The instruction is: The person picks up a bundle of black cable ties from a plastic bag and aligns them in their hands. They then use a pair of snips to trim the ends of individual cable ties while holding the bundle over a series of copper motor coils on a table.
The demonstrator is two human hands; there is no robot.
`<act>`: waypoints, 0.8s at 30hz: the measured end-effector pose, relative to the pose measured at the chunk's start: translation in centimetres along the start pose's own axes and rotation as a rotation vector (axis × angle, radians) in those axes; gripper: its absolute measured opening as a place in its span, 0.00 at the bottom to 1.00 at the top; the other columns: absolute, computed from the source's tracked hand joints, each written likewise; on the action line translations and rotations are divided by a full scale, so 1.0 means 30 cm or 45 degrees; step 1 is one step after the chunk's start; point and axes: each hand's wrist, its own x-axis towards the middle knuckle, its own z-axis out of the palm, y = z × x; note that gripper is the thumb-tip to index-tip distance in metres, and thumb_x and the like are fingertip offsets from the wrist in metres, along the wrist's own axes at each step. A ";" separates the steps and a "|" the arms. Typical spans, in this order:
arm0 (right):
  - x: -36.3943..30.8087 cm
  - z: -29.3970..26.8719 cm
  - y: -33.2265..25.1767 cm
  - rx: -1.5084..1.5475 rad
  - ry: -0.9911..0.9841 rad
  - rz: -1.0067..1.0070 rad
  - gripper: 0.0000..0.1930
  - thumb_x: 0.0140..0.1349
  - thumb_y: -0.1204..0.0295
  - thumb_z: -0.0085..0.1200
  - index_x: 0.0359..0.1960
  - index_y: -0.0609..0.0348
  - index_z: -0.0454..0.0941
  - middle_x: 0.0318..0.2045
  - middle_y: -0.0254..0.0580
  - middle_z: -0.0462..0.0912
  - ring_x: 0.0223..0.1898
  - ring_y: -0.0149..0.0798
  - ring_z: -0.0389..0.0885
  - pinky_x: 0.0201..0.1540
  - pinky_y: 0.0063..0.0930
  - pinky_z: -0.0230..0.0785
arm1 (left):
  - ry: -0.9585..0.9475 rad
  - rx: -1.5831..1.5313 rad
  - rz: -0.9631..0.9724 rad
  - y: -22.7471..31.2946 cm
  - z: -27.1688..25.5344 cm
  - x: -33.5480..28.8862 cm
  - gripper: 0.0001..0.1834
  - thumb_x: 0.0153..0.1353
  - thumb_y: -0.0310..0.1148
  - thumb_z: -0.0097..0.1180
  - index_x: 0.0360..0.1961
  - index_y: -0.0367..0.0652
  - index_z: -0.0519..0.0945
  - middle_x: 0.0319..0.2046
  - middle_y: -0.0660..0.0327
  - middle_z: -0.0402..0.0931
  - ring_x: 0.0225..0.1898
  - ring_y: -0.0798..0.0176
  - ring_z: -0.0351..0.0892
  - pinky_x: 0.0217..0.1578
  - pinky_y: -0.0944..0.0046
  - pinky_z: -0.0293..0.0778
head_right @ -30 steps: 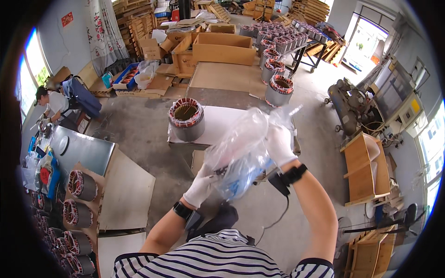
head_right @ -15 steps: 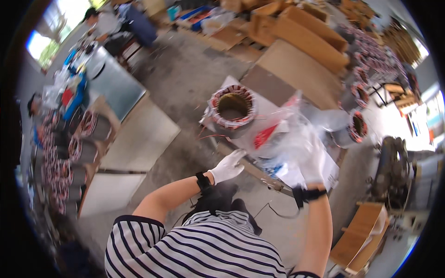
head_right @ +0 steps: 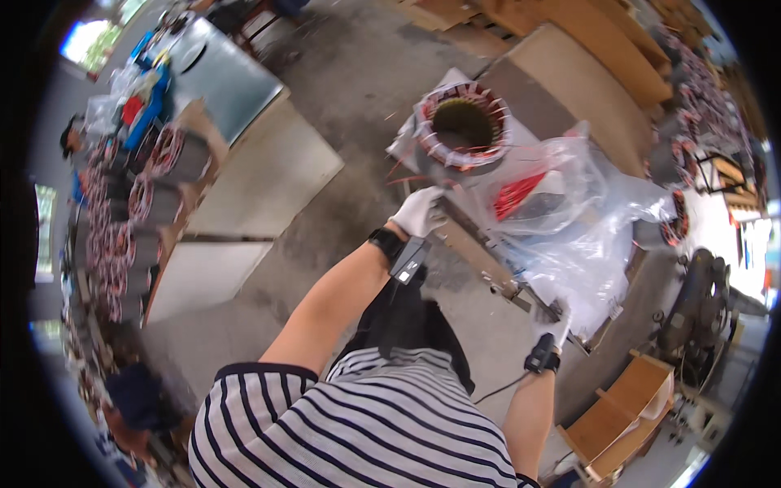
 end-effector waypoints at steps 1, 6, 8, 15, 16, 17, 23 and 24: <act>0.020 -0.075 -0.038 0.023 -0.021 -0.152 0.14 0.56 0.53 0.59 0.34 0.47 0.77 0.36 0.26 0.78 0.41 0.36 0.73 0.54 0.46 0.63 | 0.164 0.662 0.491 0.095 0.107 0.035 0.21 0.46 0.36 0.65 0.42 0.43 0.75 0.38 0.53 0.76 0.40 0.48 0.76 0.40 0.53 0.73; -0.016 -0.017 0.095 0.157 -0.105 -0.278 0.10 0.60 0.55 0.54 0.30 0.45 0.78 0.30 0.27 0.77 0.35 0.34 0.73 0.43 0.42 0.67 | -0.070 -0.245 -0.234 0.025 0.005 -0.016 0.05 0.62 0.34 0.47 0.37 0.51 0.74 0.39 0.64 0.75 0.46 0.61 0.73 0.56 0.53 0.64; -0.012 -0.080 0.017 0.116 -0.158 -0.337 0.10 0.61 0.57 0.53 0.31 0.46 0.78 0.32 0.27 0.78 0.37 0.34 0.73 0.44 0.42 0.67 | 0.092 -1.096 -0.902 0.254 0.117 0.030 0.05 0.62 0.31 0.47 0.37 0.47 0.74 0.40 0.62 0.76 0.46 0.60 0.74 0.55 0.53 0.65; -0.082 -0.043 0.061 0.061 -0.237 -0.298 0.11 0.61 0.58 0.52 0.37 0.49 0.77 0.42 0.36 0.76 0.50 0.41 0.71 0.57 0.46 0.63 | 0.112 -1.077 -0.907 0.232 0.066 0.006 0.02 0.61 0.31 0.49 0.34 0.46 0.72 0.33 0.64 0.73 0.41 0.60 0.72 0.54 0.50 0.67; -0.086 -0.041 0.063 0.084 -0.231 -0.306 0.11 0.61 0.58 0.52 0.37 0.49 0.77 0.42 0.36 0.76 0.50 0.41 0.71 0.57 0.46 0.63 | 0.113 -1.089 -0.922 0.229 0.062 0.009 0.02 0.61 0.31 0.49 0.34 0.46 0.72 0.33 0.64 0.72 0.41 0.61 0.72 0.54 0.50 0.67; -0.100 -0.058 0.055 0.093 -0.205 -0.334 0.12 0.62 0.60 0.51 0.38 0.53 0.77 0.42 0.41 0.76 0.50 0.44 0.73 0.56 0.49 0.66 | 0.140 -1.084 -0.956 0.288 0.098 0.009 0.02 0.61 0.31 0.49 0.33 0.46 0.72 0.31 0.64 0.72 0.41 0.60 0.72 0.56 0.51 0.66; -0.173 0.020 0.092 0.076 -0.122 -0.223 0.13 0.64 0.59 0.48 0.38 0.53 0.76 0.39 0.42 0.76 0.45 0.46 0.74 0.51 0.50 0.69 | 0.170 -1.048 -1.003 0.316 0.010 -0.016 0.06 0.62 0.33 0.48 0.39 0.45 0.70 0.41 0.62 0.71 0.49 0.59 0.68 0.59 0.50 0.62; -0.162 0.000 0.086 0.037 -0.122 -0.209 0.13 0.64 0.58 0.47 0.39 0.52 0.76 0.39 0.41 0.76 0.44 0.45 0.74 0.51 0.50 0.69 | 0.180 -1.024 -1.013 0.327 0.013 -0.019 0.06 0.62 0.33 0.48 0.39 0.45 0.70 0.42 0.61 0.71 0.50 0.58 0.68 0.59 0.50 0.62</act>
